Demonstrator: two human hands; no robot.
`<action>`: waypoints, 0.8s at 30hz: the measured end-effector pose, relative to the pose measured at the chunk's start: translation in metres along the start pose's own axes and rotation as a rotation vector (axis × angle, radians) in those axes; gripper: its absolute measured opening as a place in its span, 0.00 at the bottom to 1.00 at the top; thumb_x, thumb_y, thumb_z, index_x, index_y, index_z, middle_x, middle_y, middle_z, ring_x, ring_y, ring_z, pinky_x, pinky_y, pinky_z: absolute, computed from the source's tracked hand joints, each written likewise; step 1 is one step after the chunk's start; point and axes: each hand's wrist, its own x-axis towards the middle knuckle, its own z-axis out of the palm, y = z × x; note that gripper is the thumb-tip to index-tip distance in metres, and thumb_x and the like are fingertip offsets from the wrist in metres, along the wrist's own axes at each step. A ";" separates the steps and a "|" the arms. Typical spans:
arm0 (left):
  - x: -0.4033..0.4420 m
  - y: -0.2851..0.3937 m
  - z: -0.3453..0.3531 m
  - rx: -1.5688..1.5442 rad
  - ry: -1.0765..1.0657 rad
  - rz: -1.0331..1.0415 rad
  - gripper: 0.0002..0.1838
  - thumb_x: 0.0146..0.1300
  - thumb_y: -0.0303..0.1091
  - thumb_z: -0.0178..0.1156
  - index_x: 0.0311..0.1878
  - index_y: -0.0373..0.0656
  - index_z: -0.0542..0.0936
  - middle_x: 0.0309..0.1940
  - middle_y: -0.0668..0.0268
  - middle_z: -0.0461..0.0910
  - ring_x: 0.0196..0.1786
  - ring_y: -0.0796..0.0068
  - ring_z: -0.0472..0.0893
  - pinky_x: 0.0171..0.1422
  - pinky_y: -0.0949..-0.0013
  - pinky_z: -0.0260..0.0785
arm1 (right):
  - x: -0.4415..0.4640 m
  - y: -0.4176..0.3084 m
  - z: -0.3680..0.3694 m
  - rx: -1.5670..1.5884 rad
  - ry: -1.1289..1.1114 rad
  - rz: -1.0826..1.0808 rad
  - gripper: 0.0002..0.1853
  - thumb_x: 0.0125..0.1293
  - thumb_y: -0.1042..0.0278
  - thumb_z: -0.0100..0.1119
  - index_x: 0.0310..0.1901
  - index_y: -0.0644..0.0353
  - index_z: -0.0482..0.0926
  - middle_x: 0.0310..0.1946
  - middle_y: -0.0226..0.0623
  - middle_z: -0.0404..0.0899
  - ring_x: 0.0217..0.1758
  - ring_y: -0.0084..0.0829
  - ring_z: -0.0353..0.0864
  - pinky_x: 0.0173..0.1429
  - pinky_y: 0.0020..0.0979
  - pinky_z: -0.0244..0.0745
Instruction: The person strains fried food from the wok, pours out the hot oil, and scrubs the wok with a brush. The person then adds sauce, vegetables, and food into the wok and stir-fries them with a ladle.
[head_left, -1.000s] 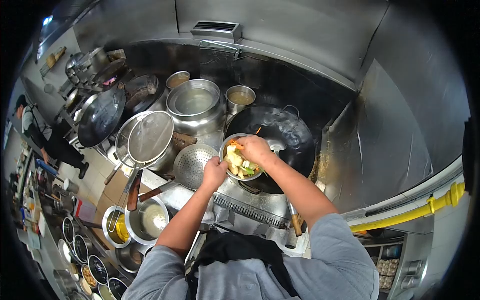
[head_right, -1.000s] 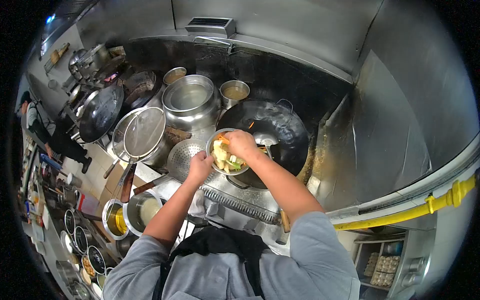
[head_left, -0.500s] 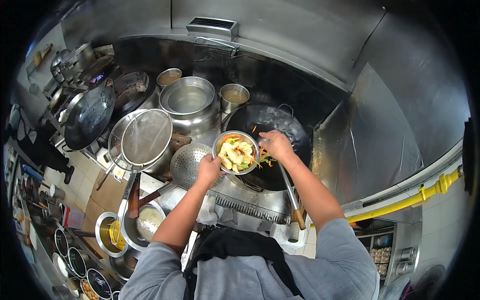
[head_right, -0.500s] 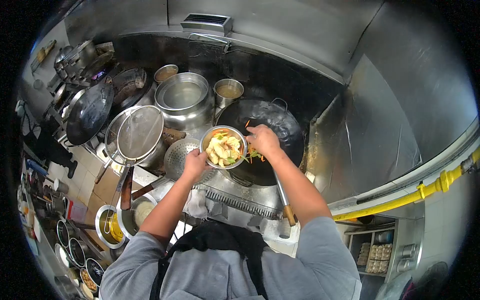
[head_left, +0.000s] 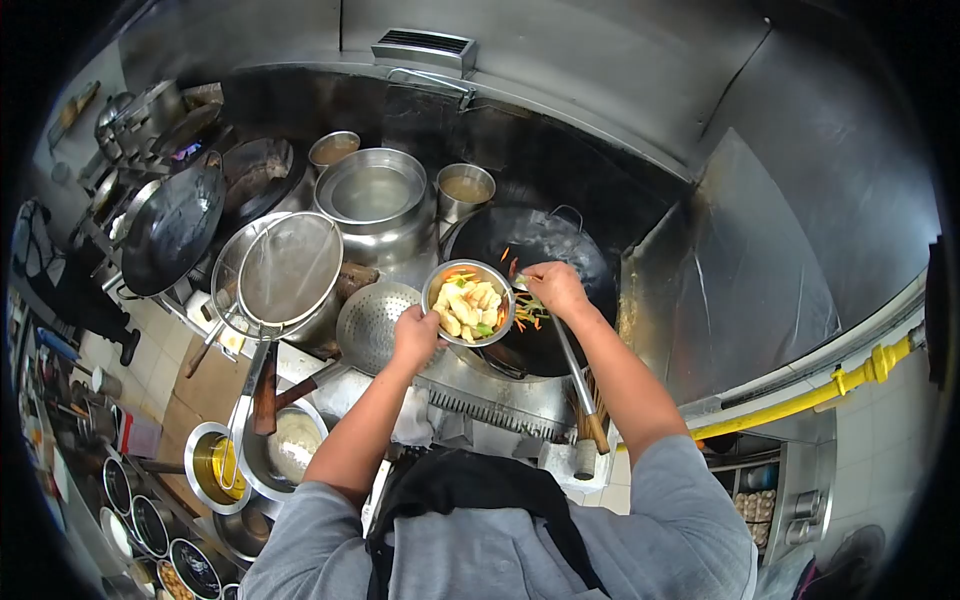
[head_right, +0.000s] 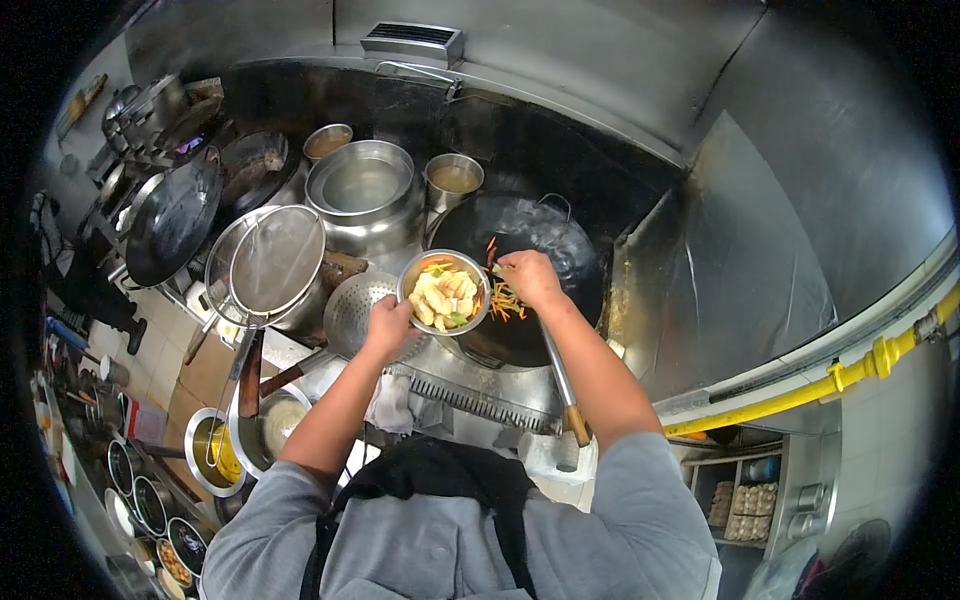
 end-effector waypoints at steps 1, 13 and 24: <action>-0.003 0.005 -0.001 -0.003 -0.003 -0.004 0.11 0.60 0.30 0.52 0.35 0.30 0.76 0.29 0.57 0.79 0.28 0.69 0.82 0.26 0.68 0.78 | 0.000 -0.001 0.000 -0.032 -0.004 0.004 0.15 0.53 0.68 0.64 0.44 0.58 0.83 0.41 0.44 0.82 0.41 0.39 0.83 0.50 0.33 0.76; -0.002 0.005 0.008 0.115 -0.016 0.027 0.10 0.60 0.30 0.53 0.33 0.31 0.75 0.26 0.58 0.77 0.26 0.71 0.80 0.27 0.67 0.79 | -0.003 -0.035 0.027 -0.465 -0.185 0.011 0.11 0.50 0.66 0.60 0.36 0.56 0.82 0.38 0.44 0.81 0.46 0.42 0.80 0.49 0.40 0.75; -0.001 -0.001 0.003 0.086 0.062 0.031 0.12 0.60 0.30 0.52 0.37 0.27 0.76 0.26 0.55 0.80 0.23 0.70 0.80 0.24 0.69 0.76 | -0.017 -0.020 0.024 -0.163 0.136 -0.168 0.10 0.49 0.61 0.62 0.33 0.52 0.85 0.27 0.45 0.80 0.40 0.42 0.79 0.46 0.39 0.76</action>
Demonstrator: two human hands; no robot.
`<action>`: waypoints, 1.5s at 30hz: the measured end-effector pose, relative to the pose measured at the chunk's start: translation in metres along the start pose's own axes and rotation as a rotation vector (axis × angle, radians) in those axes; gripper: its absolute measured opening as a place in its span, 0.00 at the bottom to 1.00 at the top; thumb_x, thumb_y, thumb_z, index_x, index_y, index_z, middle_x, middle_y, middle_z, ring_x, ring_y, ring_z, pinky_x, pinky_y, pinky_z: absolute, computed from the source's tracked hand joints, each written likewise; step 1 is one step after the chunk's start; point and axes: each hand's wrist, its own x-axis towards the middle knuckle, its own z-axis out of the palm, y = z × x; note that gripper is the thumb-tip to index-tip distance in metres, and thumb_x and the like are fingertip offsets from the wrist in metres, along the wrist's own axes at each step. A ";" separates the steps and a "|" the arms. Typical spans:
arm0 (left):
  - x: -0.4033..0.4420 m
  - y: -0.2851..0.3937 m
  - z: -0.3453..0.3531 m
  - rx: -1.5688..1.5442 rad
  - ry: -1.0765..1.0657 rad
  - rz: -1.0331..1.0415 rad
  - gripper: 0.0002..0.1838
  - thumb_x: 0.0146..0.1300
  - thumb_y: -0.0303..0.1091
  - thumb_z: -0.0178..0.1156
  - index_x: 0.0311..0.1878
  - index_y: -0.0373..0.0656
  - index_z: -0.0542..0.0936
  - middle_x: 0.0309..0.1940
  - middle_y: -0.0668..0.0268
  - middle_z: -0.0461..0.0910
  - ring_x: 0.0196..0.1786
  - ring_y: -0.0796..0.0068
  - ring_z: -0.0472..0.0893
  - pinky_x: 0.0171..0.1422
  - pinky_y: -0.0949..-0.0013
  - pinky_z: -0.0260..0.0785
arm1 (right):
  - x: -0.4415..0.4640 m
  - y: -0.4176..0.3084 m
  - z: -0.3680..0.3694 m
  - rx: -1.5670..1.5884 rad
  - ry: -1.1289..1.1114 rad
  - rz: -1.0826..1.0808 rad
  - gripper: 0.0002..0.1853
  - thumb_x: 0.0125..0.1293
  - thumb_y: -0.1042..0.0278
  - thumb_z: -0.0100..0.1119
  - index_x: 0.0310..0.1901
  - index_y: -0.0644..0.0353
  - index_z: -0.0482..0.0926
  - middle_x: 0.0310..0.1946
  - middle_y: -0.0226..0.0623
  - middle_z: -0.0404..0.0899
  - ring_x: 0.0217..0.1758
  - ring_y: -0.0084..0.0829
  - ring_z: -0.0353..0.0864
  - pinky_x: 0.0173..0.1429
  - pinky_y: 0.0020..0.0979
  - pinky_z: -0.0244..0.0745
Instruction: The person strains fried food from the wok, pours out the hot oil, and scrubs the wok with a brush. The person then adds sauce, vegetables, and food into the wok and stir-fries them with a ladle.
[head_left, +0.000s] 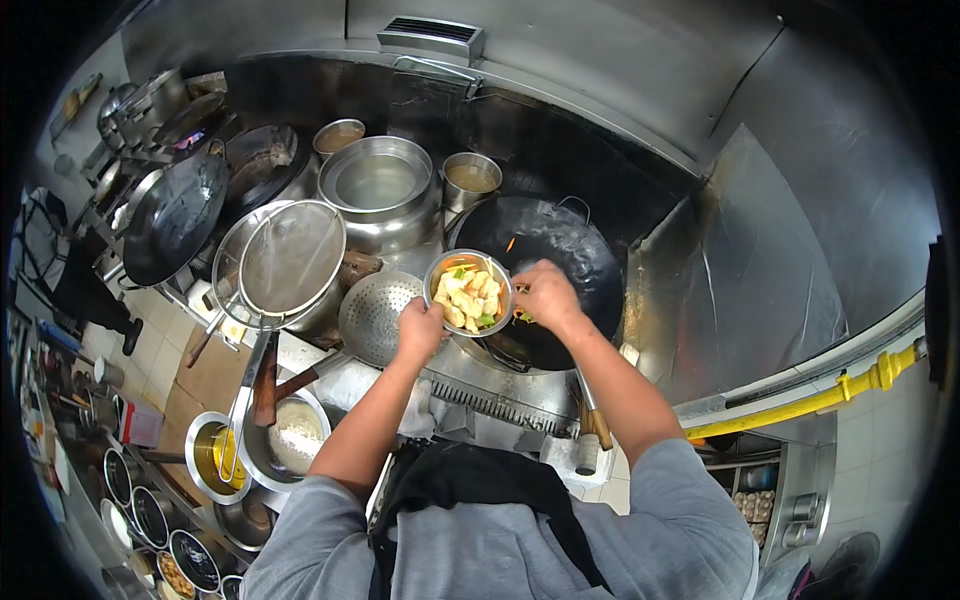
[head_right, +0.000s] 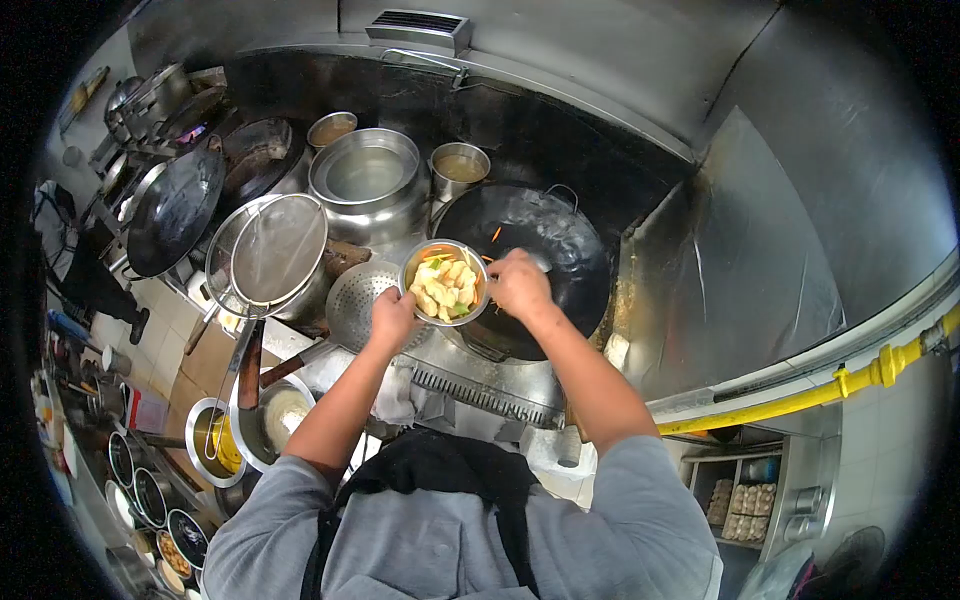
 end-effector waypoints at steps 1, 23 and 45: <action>0.001 -0.002 0.003 -0.037 0.014 0.010 0.12 0.60 0.30 0.52 0.37 0.27 0.76 0.26 0.55 0.80 0.23 0.70 0.80 0.24 0.69 0.76 | -0.001 -0.017 -0.004 0.038 -0.217 0.076 0.11 0.48 0.58 0.63 0.30 0.54 0.86 0.29 0.45 0.81 0.39 0.43 0.80 0.45 0.40 0.77; 0.011 -0.025 0.007 -0.131 -0.068 0.015 0.07 0.61 0.28 0.51 0.36 0.33 0.74 0.31 0.61 0.78 0.30 0.73 0.79 0.32 0.68 0.78 | -0.004 -0.027 -0.030 -0.062 -0.124 0.259 0.10 0.46 0.62 0.63 0.25 0.59 0.83 0.31 0.47 0.80 0.39 0.45 0.80 0.48 0.40 0.75; -0.022 -0.010 0.009 -0.151 -0.190 0.040 0.08 0.58 0.27 0.53 0.34 0.31 0.76 0.27 0.62 0.78 0.25 0.74 0.79 0.28 0.70 0.77 | 0.037 -0.031 0.031 0.014 -0.231 -0.183 0.16 0.49 0.69 0.63 0.42 0.54 0.83 0.36 0.39 0.82 0.42 0.42 0.81 0.48 0.37 0.76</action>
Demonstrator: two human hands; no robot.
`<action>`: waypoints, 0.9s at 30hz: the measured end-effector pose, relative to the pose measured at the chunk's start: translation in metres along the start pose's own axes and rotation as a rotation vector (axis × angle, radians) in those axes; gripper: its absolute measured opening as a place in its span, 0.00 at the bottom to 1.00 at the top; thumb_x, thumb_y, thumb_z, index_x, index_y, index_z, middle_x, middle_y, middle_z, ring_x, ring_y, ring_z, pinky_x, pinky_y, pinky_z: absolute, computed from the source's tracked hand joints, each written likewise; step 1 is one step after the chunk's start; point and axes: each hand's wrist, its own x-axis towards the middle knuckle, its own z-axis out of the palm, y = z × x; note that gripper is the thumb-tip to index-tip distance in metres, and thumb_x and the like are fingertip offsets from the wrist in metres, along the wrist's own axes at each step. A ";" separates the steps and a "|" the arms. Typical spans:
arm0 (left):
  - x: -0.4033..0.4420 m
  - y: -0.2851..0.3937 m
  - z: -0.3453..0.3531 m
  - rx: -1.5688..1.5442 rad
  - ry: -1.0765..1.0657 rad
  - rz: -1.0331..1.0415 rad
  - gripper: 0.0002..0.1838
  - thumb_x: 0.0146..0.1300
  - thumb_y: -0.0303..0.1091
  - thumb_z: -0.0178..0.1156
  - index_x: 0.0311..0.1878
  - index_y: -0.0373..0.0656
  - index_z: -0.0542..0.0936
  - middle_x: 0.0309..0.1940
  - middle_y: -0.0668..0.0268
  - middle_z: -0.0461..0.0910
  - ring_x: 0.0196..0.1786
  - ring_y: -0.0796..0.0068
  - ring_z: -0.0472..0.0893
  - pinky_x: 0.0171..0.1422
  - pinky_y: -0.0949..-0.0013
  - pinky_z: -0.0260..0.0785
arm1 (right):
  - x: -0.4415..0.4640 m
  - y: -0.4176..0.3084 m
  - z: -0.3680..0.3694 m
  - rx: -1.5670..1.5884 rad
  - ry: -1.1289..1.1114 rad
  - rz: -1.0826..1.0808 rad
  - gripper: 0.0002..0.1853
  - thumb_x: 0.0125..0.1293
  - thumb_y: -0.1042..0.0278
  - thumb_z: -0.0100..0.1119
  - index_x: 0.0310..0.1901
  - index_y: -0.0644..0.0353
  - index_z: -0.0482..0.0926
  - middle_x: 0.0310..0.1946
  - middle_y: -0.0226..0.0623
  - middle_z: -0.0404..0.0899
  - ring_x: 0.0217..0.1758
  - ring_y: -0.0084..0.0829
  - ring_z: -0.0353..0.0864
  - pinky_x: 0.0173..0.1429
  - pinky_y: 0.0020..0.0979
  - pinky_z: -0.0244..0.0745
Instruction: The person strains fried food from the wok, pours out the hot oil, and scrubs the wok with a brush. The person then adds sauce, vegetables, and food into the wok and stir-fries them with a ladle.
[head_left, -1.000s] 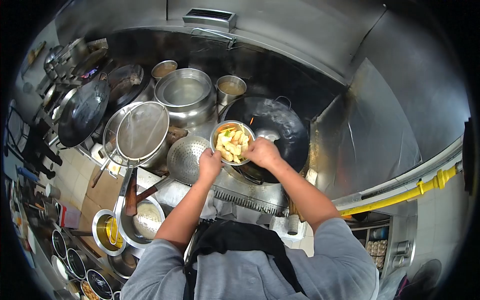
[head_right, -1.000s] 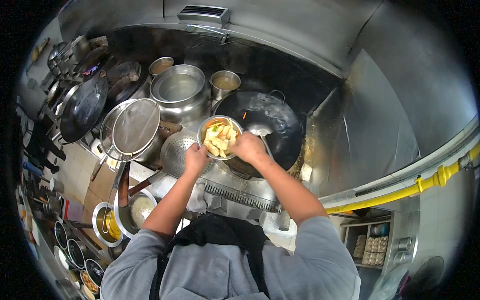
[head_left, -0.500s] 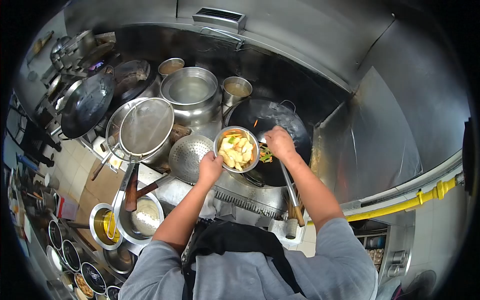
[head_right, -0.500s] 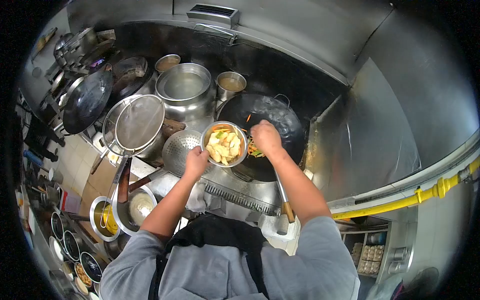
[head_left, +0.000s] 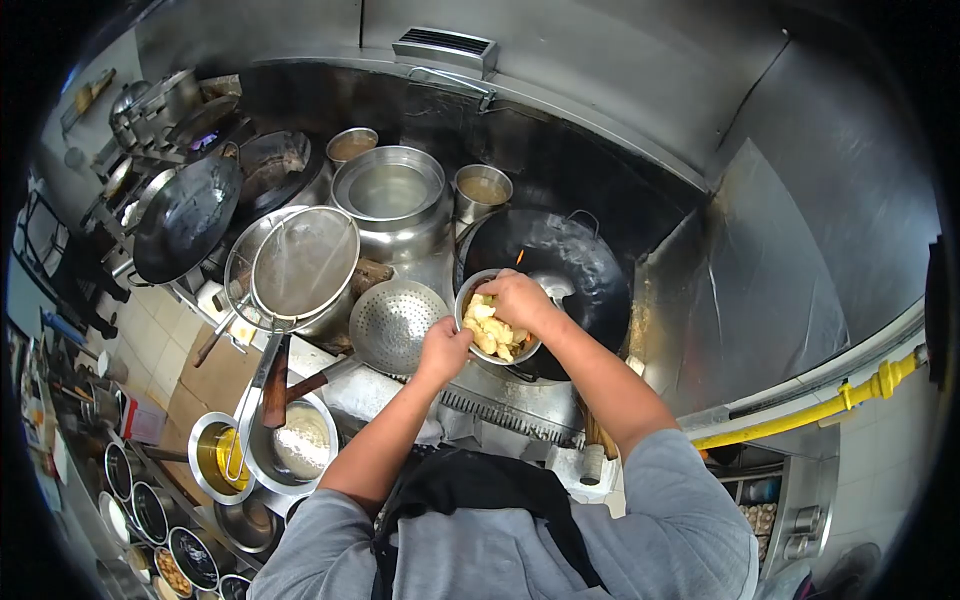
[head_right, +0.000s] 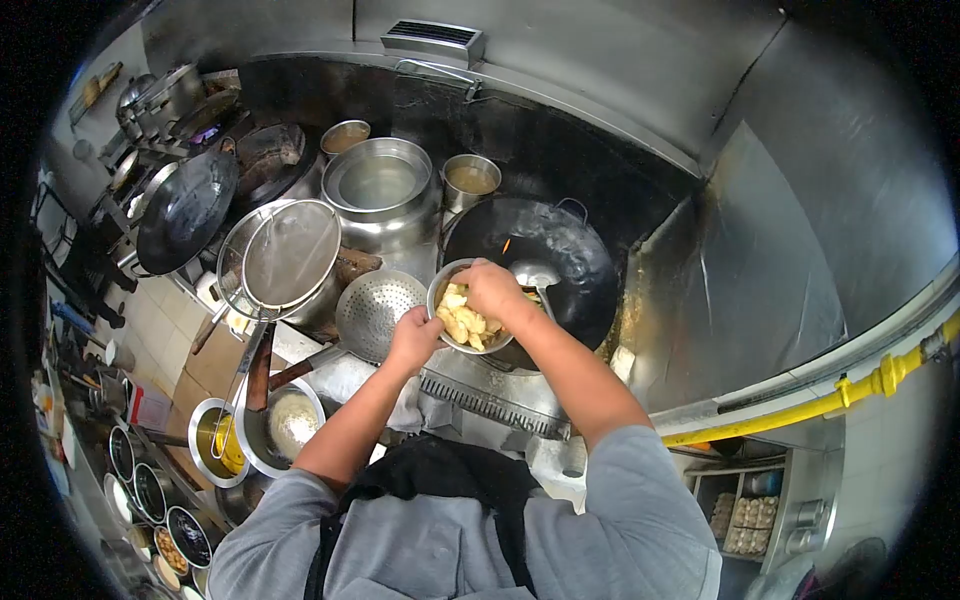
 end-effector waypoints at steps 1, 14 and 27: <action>0.000 -0.001 0.000 -0.002 -0.004 0.001 0.08 0.58 0.27 0.53 0.34 0.31 0.76 0.27 0.62 0.78 0.25 0.74 0.79 0.28 0.70 0.77 | 0.001 0.002 -0.003 0.071 0.018 -0.054 0.13 0.50 0.69 0.63 0.40 0.54 0.84 0.35 0.39 0.82 0.41 0.41 0.81 0.48 0.37 0.76; -0.010 0.011 -0.009 -0.084 0.051 -0.125 0.08 0.60 0.28 0.51 0.37 0.32 0.76 0.29 0.62 0.78 0.27 0.75 0.79 0.29 0.70 0.78 | -0.026 0.029 -0.048 0.125 0.059 0.255 0.16 0.50 0.73 0.63 0.44 0.54 0.84 0.47 0.44 0.78 0.49 0.38 0.78 0.54 0.31 0.73; -0.007 0.002 -0.016 -0.046 0.151 -0.070 0.09 0.58 0.28 0.53 0.33 0.30 0.76 0.26 0.59 0.78 0.25 0.72 0.80 0.25 0.69 0.77 | -0.031 0.052 -0.035 -0.211 0.153 0.134 0.06 0.54 0.72 0.57 0.33 0.59 0.82 0.30 0.40 0.80 0.38 0.43 0.80 0.44 0.38 0.76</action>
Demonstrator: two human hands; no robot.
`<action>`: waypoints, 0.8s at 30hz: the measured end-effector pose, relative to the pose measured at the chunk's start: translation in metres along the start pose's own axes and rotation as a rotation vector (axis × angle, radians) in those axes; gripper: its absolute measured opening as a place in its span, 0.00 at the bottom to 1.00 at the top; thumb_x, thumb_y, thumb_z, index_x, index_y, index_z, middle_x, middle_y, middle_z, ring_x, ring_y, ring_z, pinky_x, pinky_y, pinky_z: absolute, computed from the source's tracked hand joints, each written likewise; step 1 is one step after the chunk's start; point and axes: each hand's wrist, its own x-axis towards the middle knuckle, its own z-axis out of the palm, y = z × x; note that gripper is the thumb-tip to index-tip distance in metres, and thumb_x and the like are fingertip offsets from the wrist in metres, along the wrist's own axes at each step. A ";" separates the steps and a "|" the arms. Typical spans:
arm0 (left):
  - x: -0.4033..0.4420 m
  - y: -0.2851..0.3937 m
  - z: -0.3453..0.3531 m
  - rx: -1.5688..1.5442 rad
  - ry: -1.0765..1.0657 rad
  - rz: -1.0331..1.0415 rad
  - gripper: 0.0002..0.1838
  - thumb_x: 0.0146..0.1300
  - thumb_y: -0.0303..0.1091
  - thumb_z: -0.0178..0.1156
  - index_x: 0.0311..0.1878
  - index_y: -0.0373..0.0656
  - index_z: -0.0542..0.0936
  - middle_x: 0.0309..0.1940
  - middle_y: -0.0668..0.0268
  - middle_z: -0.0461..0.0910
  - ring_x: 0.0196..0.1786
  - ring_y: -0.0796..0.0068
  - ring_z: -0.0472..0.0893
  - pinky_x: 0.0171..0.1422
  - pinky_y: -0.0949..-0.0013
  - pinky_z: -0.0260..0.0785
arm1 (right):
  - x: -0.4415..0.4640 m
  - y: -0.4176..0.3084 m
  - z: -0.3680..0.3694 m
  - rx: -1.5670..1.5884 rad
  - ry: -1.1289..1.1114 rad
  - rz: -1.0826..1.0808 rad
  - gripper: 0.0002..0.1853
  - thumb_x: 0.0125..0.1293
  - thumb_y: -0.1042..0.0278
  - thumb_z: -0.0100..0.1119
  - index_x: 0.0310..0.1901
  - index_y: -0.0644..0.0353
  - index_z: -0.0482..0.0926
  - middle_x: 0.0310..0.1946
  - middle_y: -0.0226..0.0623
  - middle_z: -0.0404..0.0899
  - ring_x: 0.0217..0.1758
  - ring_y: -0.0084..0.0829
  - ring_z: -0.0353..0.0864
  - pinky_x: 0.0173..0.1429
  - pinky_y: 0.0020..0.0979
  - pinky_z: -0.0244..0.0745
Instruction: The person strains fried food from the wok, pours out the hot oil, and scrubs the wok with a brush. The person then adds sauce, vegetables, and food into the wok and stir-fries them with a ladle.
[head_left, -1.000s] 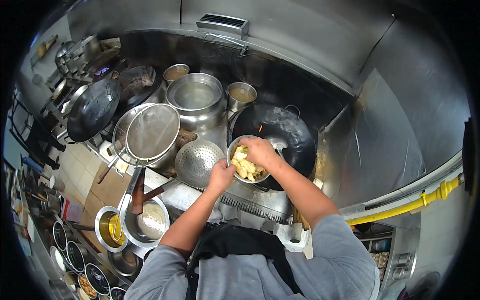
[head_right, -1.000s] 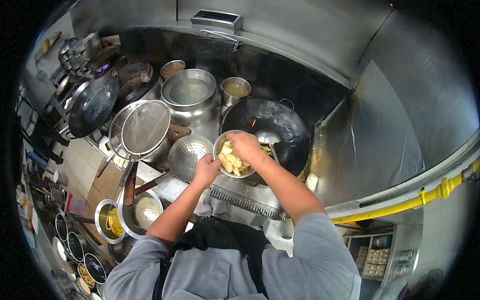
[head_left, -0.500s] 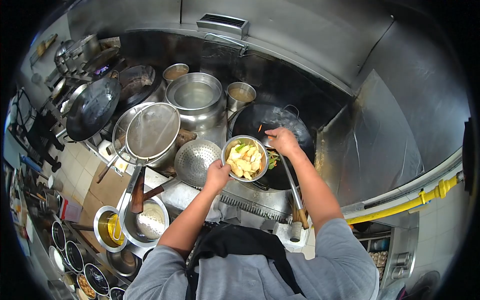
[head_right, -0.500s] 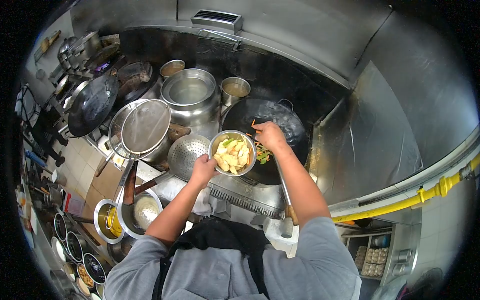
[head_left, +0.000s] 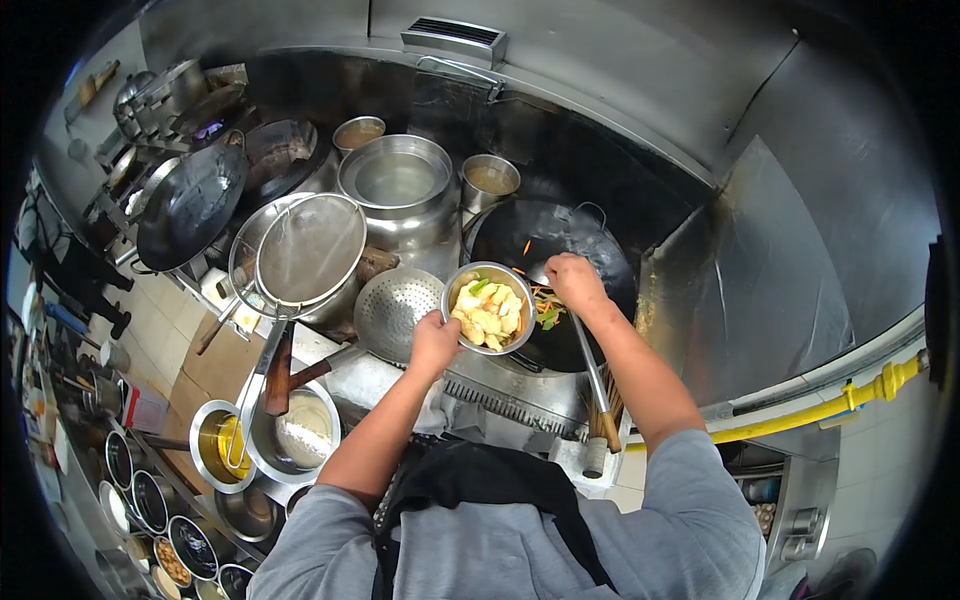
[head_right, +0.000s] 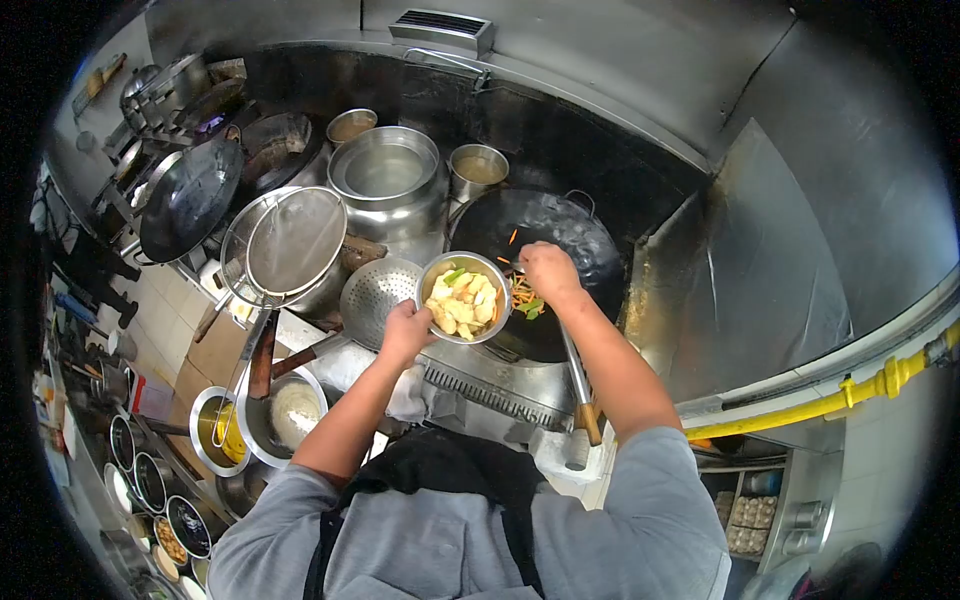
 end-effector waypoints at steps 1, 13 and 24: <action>-0.001 0.000 -0.002 0.000 -0.003 0.000 0.09 0.58 0.28 0.53 0.33 0.30 0.76 0.26 0.59 0.78 0.25 0.72 0.80 0.25 0.69 0.77 | -0.002 0.000 0.002 -0.001 0.001 0.002 0.06 0.54 0.72 0.57 0.33 0.59 0.82 0.30 0.40 0.80 0.38 0.43 0.80 0.44 0.38 0.76; -0.006 0.014 0.006 0.179 -0.180 0.018 0.07 0.59 0.27 0.51 0.36 0.33 0.74 0.29 0.65 0.75 0.29 0.75 0.79 0.34 0.67 0.81 | 0.006 -0.069 0.006 0.409 -0.042 -0.314 0.10 0.52 0.70 0.61 0.37 0.58 0.83 0.31 0.36 0.78 0.35 0.39 0.79 0.42 0.35 0.75; 0.032 -0.023 -0.133 0.222 0.197 -0.124 0.12 0.56 0.27 0.54 0.39 0.26 0.76 0.31 0.54 0.80 0.28 0.67 0.82 0.26 0.67 0.80 | -0.157 -0.029 -0.022 -0.108 -0.187 0.563 0.26 0.57 0.60 0.59 0.58 0.60 0.72 0.44 0.60 0.76 0.48 0.51 0.78 0.52 0.45 0.74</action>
